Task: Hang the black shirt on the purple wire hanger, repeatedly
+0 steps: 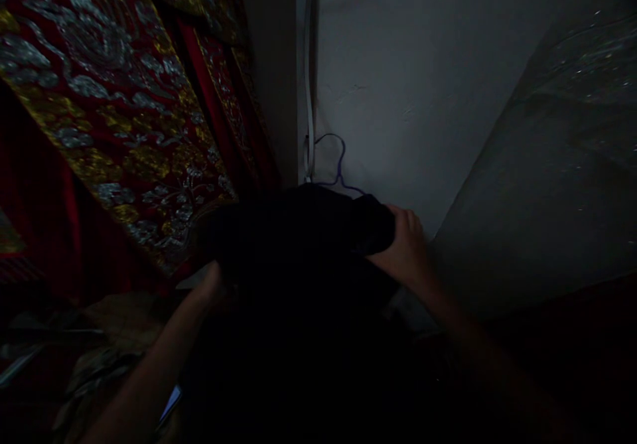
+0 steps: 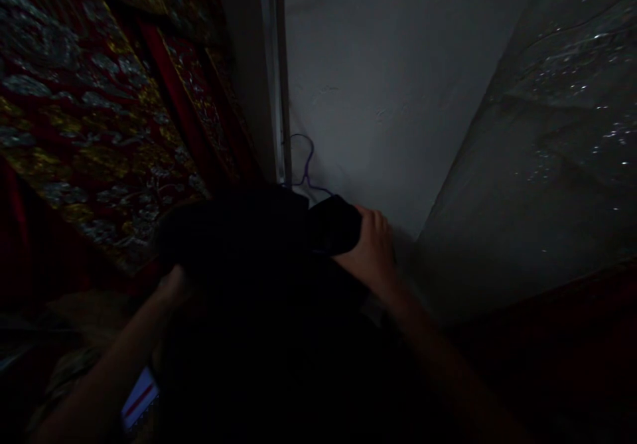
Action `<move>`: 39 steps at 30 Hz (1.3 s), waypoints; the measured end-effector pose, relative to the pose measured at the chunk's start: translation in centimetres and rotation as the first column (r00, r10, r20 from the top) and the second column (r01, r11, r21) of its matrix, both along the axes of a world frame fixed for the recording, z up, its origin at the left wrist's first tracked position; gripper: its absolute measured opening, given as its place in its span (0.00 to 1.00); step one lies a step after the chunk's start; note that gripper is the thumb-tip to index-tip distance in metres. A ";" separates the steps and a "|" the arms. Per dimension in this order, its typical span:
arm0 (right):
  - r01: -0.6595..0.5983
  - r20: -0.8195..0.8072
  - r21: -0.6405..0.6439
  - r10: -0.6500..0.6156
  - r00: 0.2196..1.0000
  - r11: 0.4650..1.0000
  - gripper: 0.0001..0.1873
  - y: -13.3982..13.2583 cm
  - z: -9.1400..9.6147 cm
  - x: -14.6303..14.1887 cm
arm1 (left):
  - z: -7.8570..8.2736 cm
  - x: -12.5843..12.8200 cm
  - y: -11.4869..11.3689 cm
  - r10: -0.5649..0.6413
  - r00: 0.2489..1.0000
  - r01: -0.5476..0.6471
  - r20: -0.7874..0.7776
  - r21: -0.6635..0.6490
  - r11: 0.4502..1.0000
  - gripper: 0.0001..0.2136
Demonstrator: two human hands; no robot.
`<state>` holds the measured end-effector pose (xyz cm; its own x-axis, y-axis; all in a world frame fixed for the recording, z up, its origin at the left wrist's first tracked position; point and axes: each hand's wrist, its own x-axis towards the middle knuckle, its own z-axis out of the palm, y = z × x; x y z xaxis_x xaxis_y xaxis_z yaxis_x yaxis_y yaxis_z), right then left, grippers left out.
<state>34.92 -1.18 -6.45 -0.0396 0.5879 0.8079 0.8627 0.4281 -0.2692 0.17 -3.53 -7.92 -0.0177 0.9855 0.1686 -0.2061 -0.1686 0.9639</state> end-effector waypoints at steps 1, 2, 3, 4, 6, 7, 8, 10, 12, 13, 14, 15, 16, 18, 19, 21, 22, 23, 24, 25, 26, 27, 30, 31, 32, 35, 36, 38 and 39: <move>0.050 -0.007 0.012 -0.050 0.999 0.999 0.47 0.7 0.7 0.7 | -0.8 -0.7 -0.6 -0.033 0.999 0.033 0.022 -0.031 0.999 0.38; 0.083 -0.003 0.020 -0.083 0.997 0.996 0.48 1.3 1.6 1.1 | -1.6 -1.2 -1.1 -0.071 0.996 0.075 0.053 -0.068 0.995 0.41; 0.098 0.011 0.025 -0.098 0.995 0.995 0.48 1.8 2.5 1.2 | -2.4 -1.4 -1.5 -0.102 0.992 0.111 0.080 -0.115 0.987 0.42; 0.099 0.032 0.028 -0.100 0.994 0.995 0.47 2.2 3.4 1.0 | -3.2 -1.4 -1.9 -0.100 0.990 0.117 0.098 -0.178 0.977 0.42; 0.071 0.086 0.028 -0.073 0.994 0.997 0.47 2.5 5.0 0.0 | -4.5 -1.1 -2.3 0.008 0.997 0.018 0.078 -0.322 0.946 0.39; 0.049 0.111 0.026 -0.052 0.993 0.998 0.47 2.4 5.6 -0.6 | -5.1 -0.7 -2.5 0.092 0.995 -0.072 0.035 -0.374 0.925 0.38; 0.026 0.129 0.023 -0.029 0.991 0.999 0.47 2.0 6.0 -1.1 | -5.5 -0.3 -2.6 0.169 0.986 -0.156 -0.001 -0.397 0.904 0.37; -0.025 0.149 0.011 0.023 0.989 1.000 0.48 0.9 6.0 -1.8 | -6.2 0.8 -3.0 0.266 0.964 -0.247 0.000 -0.372 0.895 0.35; -0.082 0.143 0.000 0.081 0.986 0.997 0.48 -0.7 5.2 -2.0 | -6.6 2.0 -3.5 0.312 0.947 -0.274 0.075 -0.319 0.907 0.30; -0.109 0.124 0.002 0.108 0.986 0.994 0.48 -1.6 4.4 -2.1 | -6.9 2.7 -3.8 0.336 0.935 -0.291 0.112 -0.299 0.909 0.29; -0.136 0.088 0.009 0.135 0.987 0.991 0.48 -2.6 3.4 -2.2 | -7.1 3.4 -4.2 0.367 0.919 -0.314 0.142 -0.300 0.901 0.28; -0.161 0.027 0.017 0.160 0.987 0.987 0.46 -3.6 2.2 -2.6 | -7.4 4.1 -4.5 0.406 0.899 -0.339 0.164 -0.325 0.883 0.28; -0.186 -0.064 0.026 0.188 0.980 0.982 0.44 -4.5 0.7 -3.3 | -7.6 4.8 -4.8 0.445 0.877 -0.361 0.179 -0.365 0.858 0.29; -0.254 -0.352 -0.003 0.237 0.906 0.967 0.37 -6.1 -2.9 -5.2 | -8.2 6.0 -5.4 0.492 0.842 -0.352 0.219 -0.468 0.810 0.29; -0.306 -0.526 -0.039 0.241 0.816 0.951 0.32 -6.6 -4.8 -6.5 | -8.5 6.5 -5.6 0.491 0.835 -0.318 0.246 -0.513 0.797 0.28; -0.430 -0.813 -0.156 0.132 0.567 0.889 0.25 -7.1 -8.6 -8.9 | -8.9 7.2 -6.0 0.444 0.846 -0.230 0.295 -0.548 0.804 0.25; -0.509 -0.879 -0.225 0.052 0.474 0.831 0.24 -7.0 -10.1 -9.9 | -9.1 7.3 -6.2 0.416 0.855 -0.193 0.311 -0.552 0.811 0.23; -0.575 -0.910 -0.266 -0.004 0.416 0.774 0.25 -6.9 -11.3 -10.8 | -9.1 7.3 -6.4 0.392 0.861 -0.161 0.324 -0.557 0.815 0.22; -0.631 -0.925 -0.295 -0.048 0.378 0.717 0.27 -6.7 -12.1 -11.4 | -9.1 7.2 -6.7 0.372 0.865 -0.129 0.337 -0.567 0.814 0.21; -0.667 -0.929 -0.312 -0.071 0.362 0.677 0.29 -6.6 -12.6 -11.9 | -9.1 7.0 -6.9 0.355 0.865 -0.090 0.355 -0.585 0.806 0.21; -0.681 -0.929 -0.320 -0.078 0.361 0.658 0.31 -6.4 -12.8 -12.2 | -9.0 6.8 -7.2 0.334 0.863 -0.043 0.378 -0.605 0.795 0.20; -0.680 -0.925 -0.331 -0.083 0.370 0.654 0.31 -6.4 -12.7 -12.4 | -9.0 6.7 -7.5 0.313 0.859 0.008 0.406 -0.622 0.783 0.19; -0.647 -0.894 -0.397 -0.117 0.432 0.650 0.32 -6.9 -11.7 -12.8 | -8.9 6.4 -8.5 0.281 0.839 0.090 0.466 -0.628 0.773 0.16; -0.655 -0.886 -0.414 -0.117 0.448 0.632 0.32 -7.1 -11.3 -13.0 | -9.0 6.4 -8.7 0.279 0.836 0.094 0.473 -0.623 0.777 0.15; -0.676 -0.883 -0.419 -0.100 0.458 0.606 0.31 -7.3 -11.1 -13.2 | -9.1 6.5 -8.9 0.275 0.836 0.095 0.474 -0.620 0.779 0.15; -0.722 -0.895 -0.371 -0.018 0.446 0.584 0.26 -7.7 -11.0 -13.7 | -9.8 6.5 -8.9 0.259 0.864 0.077 0.432 -0.622 0.779 0.17; -0.706 -0.898 -0.356 -0.014 0.440 0.612 0.24 -7.7 -11.1 -13.7 | -10.0 6.4 -8.8 0.267 0.879 0.038 0.394 -0.617 0.786 0.17; -0.646 -0.901 -0.342 -0.043 0.431 0.683 0.20 -7.6 -11.2 -13.4 | -10.3 6.0 -8.2 0.359 0.903 -0.191 0.235 -0.530 0.826 0.18; -0.630 -0.904 -0.338 -0.055 0.424 0.699 0.18 -7.6 -11.2 -13.1 | -10.4 5.8 -7.8 0.434 0.889 -0.335 0.144 -0.442 0.832 0.20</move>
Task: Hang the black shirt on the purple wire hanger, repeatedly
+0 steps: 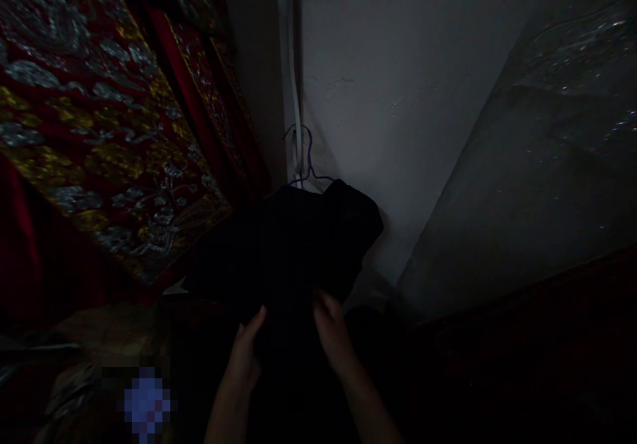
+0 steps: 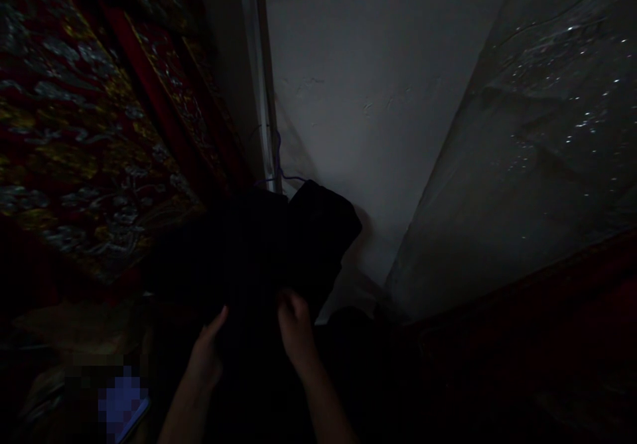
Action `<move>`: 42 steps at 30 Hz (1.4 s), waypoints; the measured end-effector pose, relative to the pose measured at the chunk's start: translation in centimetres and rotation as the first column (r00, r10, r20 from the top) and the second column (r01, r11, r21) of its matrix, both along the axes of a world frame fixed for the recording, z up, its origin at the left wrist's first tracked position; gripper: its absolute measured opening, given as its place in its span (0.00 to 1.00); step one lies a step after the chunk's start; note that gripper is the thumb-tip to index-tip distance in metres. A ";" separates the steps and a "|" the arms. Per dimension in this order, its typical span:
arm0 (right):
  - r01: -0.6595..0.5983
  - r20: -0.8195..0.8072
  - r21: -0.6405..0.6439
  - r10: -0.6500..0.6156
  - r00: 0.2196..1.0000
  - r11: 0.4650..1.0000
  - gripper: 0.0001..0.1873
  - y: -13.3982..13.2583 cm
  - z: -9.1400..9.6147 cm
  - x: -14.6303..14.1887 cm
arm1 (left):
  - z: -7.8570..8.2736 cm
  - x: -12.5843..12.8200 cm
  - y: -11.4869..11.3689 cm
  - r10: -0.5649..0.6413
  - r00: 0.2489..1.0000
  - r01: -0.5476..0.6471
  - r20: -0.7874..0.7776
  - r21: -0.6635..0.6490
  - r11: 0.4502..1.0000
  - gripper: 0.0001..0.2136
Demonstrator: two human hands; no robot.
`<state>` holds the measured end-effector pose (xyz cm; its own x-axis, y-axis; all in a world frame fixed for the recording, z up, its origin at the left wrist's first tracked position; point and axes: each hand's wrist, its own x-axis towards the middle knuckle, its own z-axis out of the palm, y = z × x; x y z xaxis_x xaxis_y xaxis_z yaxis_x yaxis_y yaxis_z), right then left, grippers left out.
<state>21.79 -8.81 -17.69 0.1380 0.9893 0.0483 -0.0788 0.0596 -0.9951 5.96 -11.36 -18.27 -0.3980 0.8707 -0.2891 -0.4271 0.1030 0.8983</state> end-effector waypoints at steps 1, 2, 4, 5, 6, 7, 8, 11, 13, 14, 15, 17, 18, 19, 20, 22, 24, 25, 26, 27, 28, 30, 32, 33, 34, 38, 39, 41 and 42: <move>-0.003 -0.008 -0.002 0.003 1.000 1.000 0.16 0.0 0.1 0.3 | 0.0 -0.2 0.3 0.106 0.988 -0.098 -0.115 0.072 0.993 0.22; -0.030 -0.020 -0.003 0.030 0.999 1.000 0.15 0.0 0.2 0.7 | 0.0 -0.4 0.5 0.225 0.952 -0.195 -0.208 0.153 0.969 0.25; -0.113 -0.037 -0.018 0.112 0.993 0.993 0.17 -0.2 0.7 1.2 | -0.1 -0.4 0.6 0.416 0.840 -0.328 -0.347 0.285 0.900 0.32; -0.149 -0.038 -0.030 0.148 0.988 0.988 0.18 -0.4 1.0 1.4 | -0.2 -0.2 0.5 0.468 0.783 -0.350 -0.410 0.332 0.876 0.33; -0.177 -0.033 -0.048 0.175 0.984 0.983 0.18 -0.6 1.3 1.5 | -0.4 0.3 0.4 0.487 0.731 -0.328 -0.478 0.380 0.865 0.32; -0.205 -0.026 -0.069 0.203 0.979 0.976 0.19 -0.8 1.6 1.5 | -0.7 1.0 0.2 0.455 0.706 -0.246 -0.543 0.415 0.876 0.30; -0.237 -0.019 -0.092 0.237 0.971 0.967 0.19 -0.9 1.9 1.4 | -1.1 1.8 0.1 0.379 0.712 -0.124 -0.591 0.426 0.896 0.26; -0.341 -0.017 -0.154 0.342 0.939 0.927 0.17 -1.4 2.3 1.1 | -2.2 4.7 0.0 0.155 0.811 0.123 -0.564 0.424 0.898 0.19; -0.400 -0.039 -0.183 0.400 0.916 0.898 0.16 -1.3 2.7 1.2 | -2.6 6.3 0.3 0.137 0.857 0.098 -0.497 0.419 0.903 0.18; -0.416 -0.050 -0.190 0.415 0.908 0.889 0.16 -1.0 3.1 1.3 | -2.6 6.8 0.5 0.145 0.865 0.078 -0.480 0.415 0.906 0.16; -0.422 -0.055 -0.189 0.419 0.906 0.887 0.17 -0.6 3.6 1.5 | -2.5 7.1 0.7 0.137 0.864 0.085 -0.484 0.410 0.908 0.14; -0.393 -0.061 -0.160 0.388 0.920 0.906 0.18 0.8 5.4 2.0 | -2.2 7.5 1.0 0.092 0.854 0.143 -0.513 0.400 0.906 0.08; -0.365 -0.067 -0.132 0.360 0.931 0.921 0.18 1.8 6.7 2.3 | -2.2 7.6 1.1 0.066 0.851 0.167 -0.522 0.388 0.906 0.06; -0.331 -0.080 -0.096 0.324 0.943 0.939 0.18 2.8 8.3 2.5 | -2.3 7.8 1.2 0.041 0.849 0.186 -0.526 0.371 0.910 0.04; -0.292 -0.104 -0.055 0.285 0.953 0.955 0.18 3.8 10.0 2.7 | -2.6 8.0 1.2 0.016 0.849 0.201 -0.527 0.351 0.915 0.04; -0.206 -0.167 0.040 0.210 0.963 0.978 0.16 5.6 13.2 2.8 | -3.3 8.5 1.1 -0.024 0.848 0.221 -0.530 0.311 0.924 0.04; -0.179 -0.207 0.102 0.197 0.958 0.978 0.14 6.5 15.6 2.4 | -4.0 9.0 0.9 -0.056 0.839 0.246 -0.542 0.285 0.926 0.04; -0.182 -0.211 0.125 0.206 0.955 0.975 0.14 6.6 16.3 2.1 | -4.0 9.1 0.9 -0.071 0.834 0.262 -0.547 0.278 0.924 0.04; -0.190 -0.208 0.149 0.219 0.953 0.970 0.15 6.5 16.6 1.8 | -3.8 9.1 1.0 -0.084 0.829 0.277 -0.552 0.275 0.921 0.05; -0.197 -0.196 0.174 0.230 0.953 0.965 0.15 6.3 16.5 1.6 | -3.3 9.0 1.1 -0.093 0.824 0.293 -0.560 0.280 0.914 0.07; -0.199 -0.182 0.202 0.236 0.955 0.959 0.16 5.9 16.2 1.4 | -2.4 8.7 1.4 -0.092 0.815 0.311 -0.572 0.298 0.902 0.09; -0.195 -0.148 0.252 0.237 0.960 0.948 0.16 5.2 15.2 1.4 | 0.3 7.7 2.3 -0.029 0.785 0.333 -0.618 0.384 0.861 0.10; -0.202 -0.100 0.273 0.237 0.966 0.941 0.16 4.7 14.5 1.6 | 4.1 6.5 3.7 0.139 0.725 0.333 -0.674 0.520 0.787 0.10; -0.209 -0.072 0.280 0.238 0.969 0.937 0.16 4.5 14.4 1.9 | 6.2 5.8 4.6 0.254 0.689 0.306 -0.679 0.590 0.747 0.12; -0.219 -0.040 0.292 0.240 0.970 0.931 0.17 4.4 14.5 2.1 | 8.3 5.2 5.5 0.328 0.639 0.329 -0.696 0.633 0.701 0.14; -0.220 0.109 0.388 0.192 0.975 0.895 0.17 3.8 16.2 3.1 | 14.5 4.0 8.3 0.470 0.434 0.543 -0.768 0.640 0.544 0.12; -0.204 0.143 0.412 0.158 0.977 0.888 0.17 3.8 16.5 3.3 | 15.3 4.0 8.6 0.500 0.398 0.582 -0.769 0.633 0.511 0.09; -0.169 0.190 0.450 0.091 0.978 0.877 0.17 4.0 16.5 3.5 | 16.3 4.1 8.6 0.558 0.347 0.622 -0.754 0.630 0.465 0.06; -0.154 0.205 0.460 0.064 0.977 0.875 0.17 4.2 16.0 3.5 | 16.6 4.2 8.4 0.579 0.332 0.626 -0.745 0.633 0.455 0.05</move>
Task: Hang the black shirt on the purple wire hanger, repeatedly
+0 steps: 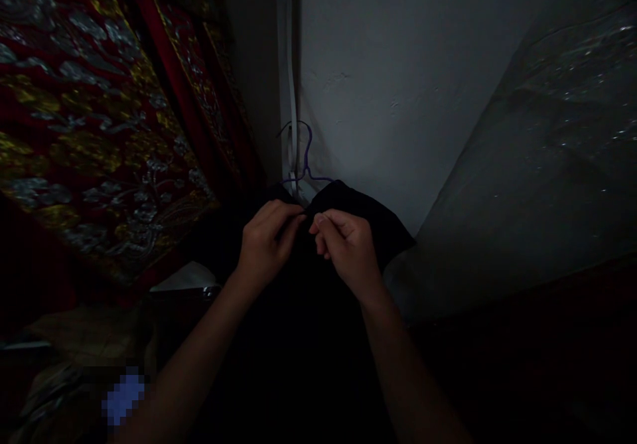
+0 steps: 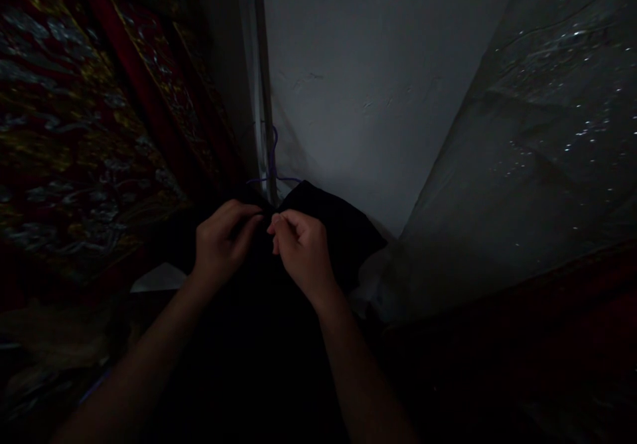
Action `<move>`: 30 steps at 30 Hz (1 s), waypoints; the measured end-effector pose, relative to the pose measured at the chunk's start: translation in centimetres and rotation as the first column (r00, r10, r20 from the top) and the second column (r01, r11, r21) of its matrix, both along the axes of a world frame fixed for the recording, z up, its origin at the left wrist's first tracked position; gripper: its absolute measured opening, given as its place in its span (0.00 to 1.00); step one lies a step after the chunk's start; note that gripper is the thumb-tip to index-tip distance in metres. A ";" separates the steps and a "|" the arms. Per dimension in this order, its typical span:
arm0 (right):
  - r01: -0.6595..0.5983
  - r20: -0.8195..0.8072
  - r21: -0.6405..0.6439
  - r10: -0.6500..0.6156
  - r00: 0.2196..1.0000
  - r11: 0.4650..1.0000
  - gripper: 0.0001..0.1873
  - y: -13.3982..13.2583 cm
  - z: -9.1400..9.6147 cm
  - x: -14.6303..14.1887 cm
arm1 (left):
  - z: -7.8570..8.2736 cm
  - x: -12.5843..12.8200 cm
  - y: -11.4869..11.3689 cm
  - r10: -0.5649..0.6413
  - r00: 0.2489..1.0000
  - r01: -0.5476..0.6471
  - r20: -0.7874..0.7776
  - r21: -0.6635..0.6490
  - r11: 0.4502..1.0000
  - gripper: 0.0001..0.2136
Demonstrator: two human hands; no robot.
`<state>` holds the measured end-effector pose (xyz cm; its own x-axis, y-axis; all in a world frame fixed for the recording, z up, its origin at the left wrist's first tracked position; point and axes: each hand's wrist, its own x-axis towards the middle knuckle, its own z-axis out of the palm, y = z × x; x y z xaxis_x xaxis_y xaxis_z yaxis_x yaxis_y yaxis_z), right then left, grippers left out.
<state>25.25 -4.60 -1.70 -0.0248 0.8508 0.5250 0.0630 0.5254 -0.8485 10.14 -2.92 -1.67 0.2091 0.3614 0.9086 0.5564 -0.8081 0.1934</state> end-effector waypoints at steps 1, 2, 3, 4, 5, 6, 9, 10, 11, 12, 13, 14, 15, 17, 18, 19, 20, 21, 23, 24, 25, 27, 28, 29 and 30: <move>0.017 0.010 0.000 -0.017 1.000 1.000 0.17 0.3 -0.8 -0.1 | 0.3 0.0 -0.3 0.019 1.000 -0.019 0.007 0.016 1.000 0.05; 0.031 0.011 -0.019 -0.031 0.999 0.999 0.17 0.7 -1.9 -0.3 | 0.7 -0.1 -0.7 0.049 0.998 -0.050 0.034 0.030 0.998 0.06; 0.046 -0.001 -0.056 -0.046 0.999 0.997 0.17 1.0 -3.1 -0.5 | 1.1 -0.3 -1.1 0.090 0.993 -0.094 0.081 0.047 0.994 0.06; 0.061 -0.020 -0.106 -0.063 0.998 0.992 0.17 1.3 -4.4 -0.8 | 1.6 -0.6 -1.6 0.135 0.981 -0.145 0.142 0.062 0.987 0.06; 0.071 -0.045 -0.160 -0.079 0.996 0.985 0.17 1.4 -5.6 -1.0 | 2.1 -1.0 -2.0 0.177 0.963 -0.195 0.202 0.071 0.978 0.07; 0.069 -0.079 -0.205 -0.087 0.993 0.976 0.17 1.4 -6.5 -1.3 | 2.6 -1.4 -2.3 0.210 0.946 -0.234 0.247 0.069 0.970 0.07; -0.021 -0.176 -0.253 -0.025 0.984 0.967 0.18 0.6 -7.0 -1.6 | 3.5 -2.3 -2.8 0.212 0.950 -0.219 0.229 0.004 0.976 0.07; -0.069 -0.190 -0.244 0.022 0.981 0.967 0.18 0.2 -6.4 -1.6 | 3.5 -2.4 -2.8 0.191 0.963 -0.190 0.191 -0.025 0.981 0.06; -0.113 -0.195 -0.230 0.068 0.978 0.967 0.19 -0.1 -5.7 -1.6 | 3.3 -2.4 -2.7 0.168 0.974 -0.161 0.152 -0.052 0.986 0.06; -0.146 -0.189 -0.210 0.107 0.976 0.967 0.21 -0.3 -4.8 -1.6 | 2.9 -2.3 -2.6 0.143 0.982 -0.134 0.120 -0.077 0.988 0.05; -0.166 -0.175 -0.185 0.133 0.975 0.969 0.22 -0.4 -3.9 -1.6 | 2.5 -2.1 -2.4 0.120 0.988 -0.110 0.096 -0.098 0.989 0.05; -0.175 -0.160 -0.156 0.150 0.976 0.972 0.22 -0.3 -3.1 -1.6 | 2.0 -2.0 -2.3 0.101 0.992 -0.091 0.080 -0.118 0.989 0.05; -0.178 -0.147 -0.131 0.159 0.976 0.975 0.22 -0.2 -2.4 -1.6 | 1.6 -1.8 -2.1 0.085 0.994 -0.075 0.071 -0.136 0.988 0.05; -0.190 -0.130 -0.103 0.177 0.976 0.976 0.22 0.1 -1.3 -1.5 | 1.0 -1.5 -1.9 0.059 0.996 -0.048 0.070 -0.153 0.987 0.05; -0.199 -0.128 -0.099 0.186 0.974 0.975 0.22 0.2 -0.9 -1.4 | 0.9 -1.5 -1.8 0.046 0.997 -0.035 0.068 -0.158 0.987 0.05; -0.205 -0.126 -0.096 0.193 0.973 0.974 0.21 0.3 -0.6 -1.3 | 0.8 -1.4 -1.8 0.031 0.998 -0.020 0.062 -0.163 0.986 0.05; -0.205 -0.122 -0.092 0.193 0.974 0.974 0.20 0.2 -0.3 -1.2 | 0.8 -1.4 -1.9 0.015 0.998 -0.006 0.054 -0.165 0.986 0.05; -0.195 -0.112 -0.083 0.185 0.976 0.977 0.19 0.2 -0.1 -1.1 | 0.8 -1.3 -2.0 0.007 0.999 0.001 0.049 -0.161 0.987 0.05; -0.158 -0.072 -0.057 0.154 0.985 0.986 0.18 0.1 0.0 -1.2 | 0.8 -1.0 -2.1 0.031 0.999 -0.025 0.042 -0.130 0.991 0.05; -0.131 -0.045 -0.044 0.130 0.991 0.990 0.17 0.1 -0.3 -1.3 | 0.9 -0.9 -2.2 0.060 0.997 -0.056 0.043 -0.102 0.993 0.05; -0.099 -0.019 -0.031 0.098 0.995 0.995 0.18 0.3 -0.8 -1.4 | 0.9 -0.8 -2.3 0.094 0.994 -0.090 0.054 -0.072 0.993 0.05; -0.036 0.033 -0.038 0.037 0.999 0.999 0.19 0.8 -2.4 -1.6 | 1.2 -1.3 -2.2 0.169 0.977 -0.167 0.129 -0.033 0.985 0.06; -0.019 0.050 -0.070 0.023 0.998 0.997 0.19 1.2 -3.4 -1.7 | 1.4 -1.9 -2.0 0.206 0.958 -0.205 0.201 -0.029 0.978 0.06; -0.018 0.052 -0.119 0.024 0.998 0.993 0.19 1.4 -4.5 -1.7 | 1.5 -2.9 -1.7 0.238 0.926 -0.238 0.293 -0.037 0.971 0.06; -0.035 0.038 -0.176 0.042 0.998 0.984 0.19 1.6 -5.6 -1.6 | 1.5 -4.1 -1.3 0.260 0.878 -0.261 0.403 -0.052 0.964 0.06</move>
<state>23.64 -3.03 -7.34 -0.0780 0.9274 0.3659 0.0828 0.3718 -0.9246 6.08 -4.18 -0.15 -0.2759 0.3489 0.8956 0.6220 -0.6456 0.4431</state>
